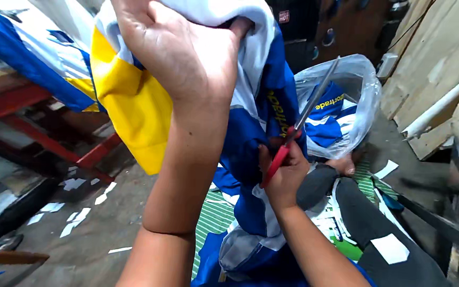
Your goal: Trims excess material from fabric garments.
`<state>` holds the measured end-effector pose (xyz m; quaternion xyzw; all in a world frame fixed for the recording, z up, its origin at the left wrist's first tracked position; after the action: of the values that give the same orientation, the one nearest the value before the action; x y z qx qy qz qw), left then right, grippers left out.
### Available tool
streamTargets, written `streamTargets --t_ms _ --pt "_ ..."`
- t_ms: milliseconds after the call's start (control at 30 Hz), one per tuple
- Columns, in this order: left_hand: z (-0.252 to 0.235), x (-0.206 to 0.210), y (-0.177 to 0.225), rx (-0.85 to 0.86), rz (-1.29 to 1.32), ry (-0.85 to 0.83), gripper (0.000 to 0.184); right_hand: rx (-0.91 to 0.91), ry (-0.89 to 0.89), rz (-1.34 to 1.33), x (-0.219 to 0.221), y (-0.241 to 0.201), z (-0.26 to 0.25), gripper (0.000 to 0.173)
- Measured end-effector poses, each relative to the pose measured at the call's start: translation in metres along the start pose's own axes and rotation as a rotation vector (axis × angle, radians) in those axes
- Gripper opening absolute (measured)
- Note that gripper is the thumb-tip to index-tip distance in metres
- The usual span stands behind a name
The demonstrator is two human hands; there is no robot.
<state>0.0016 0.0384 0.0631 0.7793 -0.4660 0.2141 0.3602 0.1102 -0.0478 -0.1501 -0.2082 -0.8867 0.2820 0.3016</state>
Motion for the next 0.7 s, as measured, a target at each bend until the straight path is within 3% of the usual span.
streamTargets --t_ms 133,200,267,367,467,533,600,633,700 --pt "-0.021 -0.05 -0.003 -0.17 -0.308 0.088 0.05 -0.056 -0.038 0.001 -0.024 -0.025 -0.017 0.02" --pt "-0.023 -0.091 -0.016 -0.364 -0.555 0.148 0.04 -0.036 -0.109 0.067 -0.04 -0.038 -0.04 0.019" --pt "-0.01 -0.129 -0.042 -0.618 -0.814 0.074 0.045 0.084 -0.128 0.171 -0.056 -0.049 -0.069 0.016" --pt "0.034 -0.161 -0.087 -0.824 -1.063 -0.23 0.062 0.2 -0.091 0.224 -0.072 -0.052 -0.119 0.013" --pt "0.111 -0.179 -0.13 -0.852 -1.019 -0.523 0.051 0.249 -0.069 0.484 -0.101 -0.02 -0.154 0.008" --pt "0.174 -0.198 -0.152 -0.882 -0.967 -0.762 0.079 0.269 -0.098 0.81 -0.132 0.012 -0.159 0.023" --pt "0.232 -0.214 -0.174 -0.884 -0.916 -1.017 0.118 0.348 -0.173 1.016 -0.159 0.042 -0.141 0.033" --pt "0.254 -0.222 -0.186 -0.904 -0.926 -1.121 0.128 0.38 -0.215 1.061 -0.171 0.052 -0.123 0.034" --pt "0.277 -0.24 -0.211 -0.916 -1.083 -1.194 0.118 0.41 -0.276 1.076 -0.198 0.07 -0.07 0.032"
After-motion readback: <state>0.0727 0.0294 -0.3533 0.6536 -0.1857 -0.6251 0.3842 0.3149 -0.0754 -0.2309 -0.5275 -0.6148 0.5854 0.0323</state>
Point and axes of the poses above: each hand's wrist, its own z-axis away from the middle knuckle, its own x-axis out of the palm, y = z × x, the point moved 9 cm from there along -z, towards the middle knuckle
